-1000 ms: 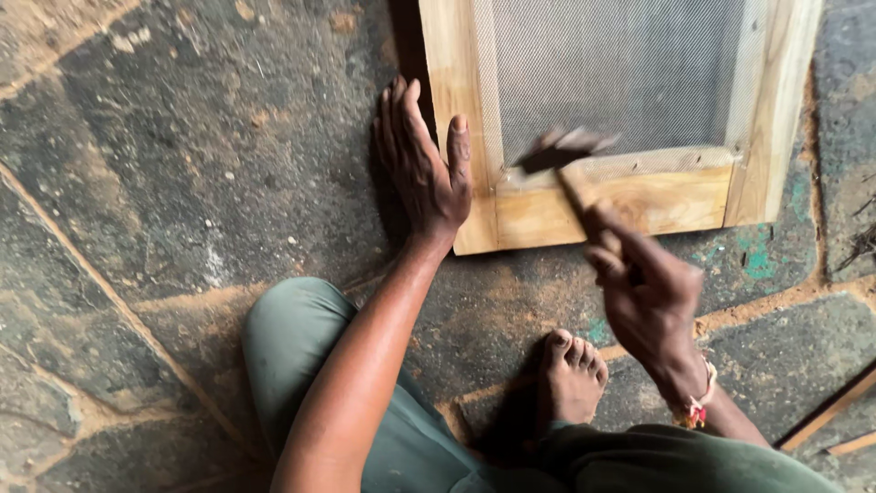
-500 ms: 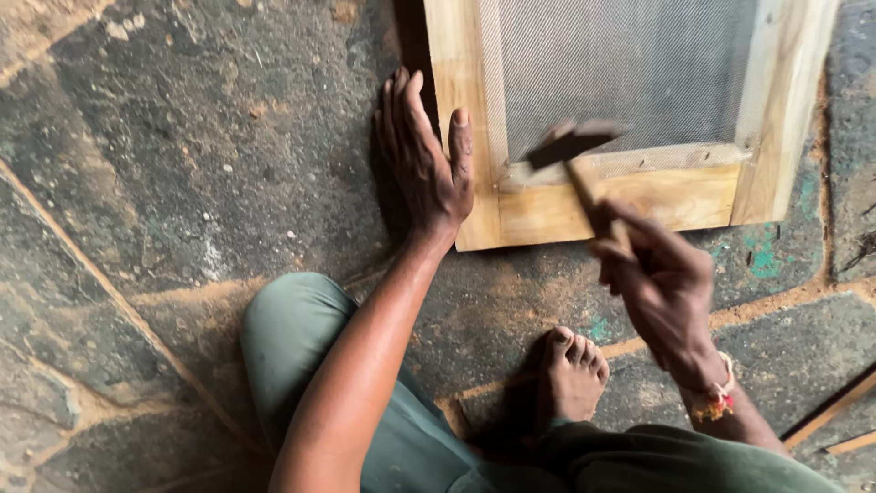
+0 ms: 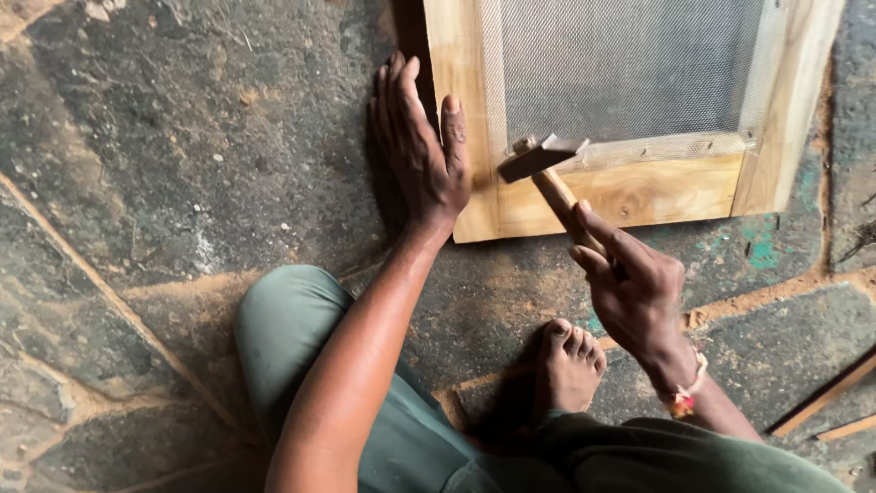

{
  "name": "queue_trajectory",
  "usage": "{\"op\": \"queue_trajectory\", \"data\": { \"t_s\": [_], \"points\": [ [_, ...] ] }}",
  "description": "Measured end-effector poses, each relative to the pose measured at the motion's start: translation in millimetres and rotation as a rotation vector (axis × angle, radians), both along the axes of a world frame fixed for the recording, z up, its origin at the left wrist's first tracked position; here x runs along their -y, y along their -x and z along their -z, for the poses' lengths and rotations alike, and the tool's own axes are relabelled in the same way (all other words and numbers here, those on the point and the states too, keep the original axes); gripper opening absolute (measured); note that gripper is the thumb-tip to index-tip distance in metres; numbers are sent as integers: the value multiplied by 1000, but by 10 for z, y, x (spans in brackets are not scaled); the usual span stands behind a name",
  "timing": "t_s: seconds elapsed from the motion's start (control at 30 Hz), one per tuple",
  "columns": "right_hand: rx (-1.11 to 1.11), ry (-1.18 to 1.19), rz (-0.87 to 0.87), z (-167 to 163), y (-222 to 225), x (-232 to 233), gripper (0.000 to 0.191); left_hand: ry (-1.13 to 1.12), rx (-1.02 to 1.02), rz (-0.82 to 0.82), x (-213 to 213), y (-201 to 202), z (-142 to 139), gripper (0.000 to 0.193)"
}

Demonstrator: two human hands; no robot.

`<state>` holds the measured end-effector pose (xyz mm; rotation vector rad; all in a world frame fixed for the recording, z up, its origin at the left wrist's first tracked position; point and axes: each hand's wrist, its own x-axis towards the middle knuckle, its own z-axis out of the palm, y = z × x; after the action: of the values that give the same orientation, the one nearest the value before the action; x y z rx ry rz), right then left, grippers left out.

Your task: The person secures a mesh screen to a wooden frame by hand-hammering nails along the edges. They repeatedly pick up nails, position them against the frame, and strike them with a hammer to fasten the screen in place.

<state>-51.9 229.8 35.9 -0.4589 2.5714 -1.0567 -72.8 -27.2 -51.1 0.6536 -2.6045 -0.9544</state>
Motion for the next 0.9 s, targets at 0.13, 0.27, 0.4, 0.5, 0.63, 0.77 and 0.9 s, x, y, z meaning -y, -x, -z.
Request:
{"op": "queue_trajectory", "data": {
  "t_s": [0.13,0.27,0.4,0.5,0.63,0.77,0.9],
  "points": [
    [24,215,113,-9,37,35,35,8,-48,-23,5,3,-1,60],
    [104,77,80,-50,84,1,38,-14,-43,-26,-24,14,42,59],
    [1,134,149,-13,84,-32,33,-31,-66,-37,-31,15,67,58],
    [-134,-49,-110,50,39,-28,28,-34,-59,-37,-25,10,55,58],
    [-371,6,-105,108,-32,-23,28,-47,-70,-31,-28,9,24,58],
    [-431,-182,-209,184,-59,10,32,-32,-58,-46,-29,16,7,56],
    [-551,-78,-197,164,-95,10,32,-15,-63,-46,-19,17,13,55]
  ]
}}
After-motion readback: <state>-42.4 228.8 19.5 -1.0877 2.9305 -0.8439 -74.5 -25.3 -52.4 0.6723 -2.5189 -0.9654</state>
